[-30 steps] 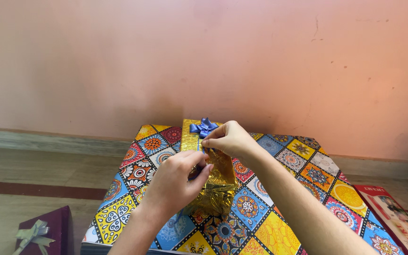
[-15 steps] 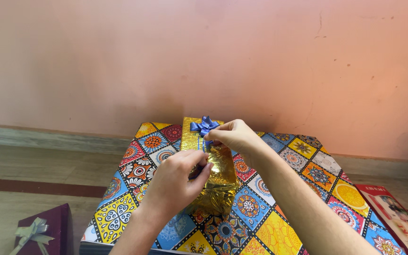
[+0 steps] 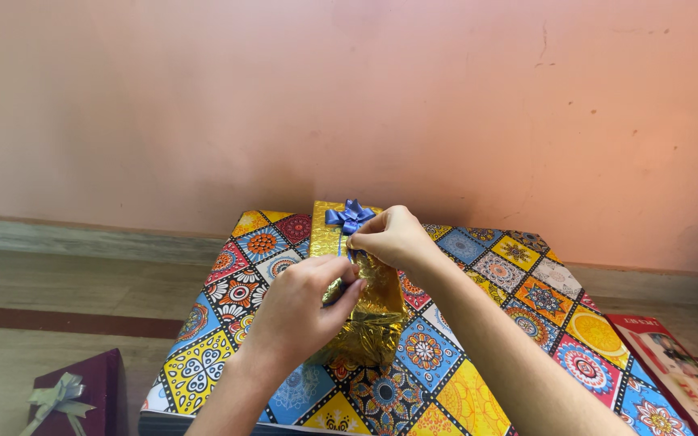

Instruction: The person wraps a rectangular box in gold foil, ties a blue ribbon into a bow, and secures it with tape. They then place the finished gift on the floor and begin preparing green foil to wrap a second box.

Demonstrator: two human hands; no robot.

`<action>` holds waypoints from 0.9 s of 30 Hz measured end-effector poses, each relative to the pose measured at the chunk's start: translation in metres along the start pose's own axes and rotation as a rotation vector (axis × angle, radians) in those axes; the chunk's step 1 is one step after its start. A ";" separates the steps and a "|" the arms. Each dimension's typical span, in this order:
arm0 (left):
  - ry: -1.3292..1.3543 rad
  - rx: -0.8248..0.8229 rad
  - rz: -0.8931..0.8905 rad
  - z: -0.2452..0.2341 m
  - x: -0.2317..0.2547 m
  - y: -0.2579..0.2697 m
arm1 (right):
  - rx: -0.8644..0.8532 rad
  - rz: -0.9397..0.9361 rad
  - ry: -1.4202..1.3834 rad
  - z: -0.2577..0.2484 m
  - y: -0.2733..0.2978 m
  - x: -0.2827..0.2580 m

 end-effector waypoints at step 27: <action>0.012 0.056 0.017 -0.001 -0.001 0.006 | -0.066 -0.314 -0.133 -0.025 -0.002 0.001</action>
Point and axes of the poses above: each hand's wrist, its own y-axis away from the middle knuckle, its own z-axis out of the palm, x = y × z, the point moved 3 cm from there along -y, towards the middle knuckle, and after that the axes turned 12 degrees about y, right-handed, at the moved point
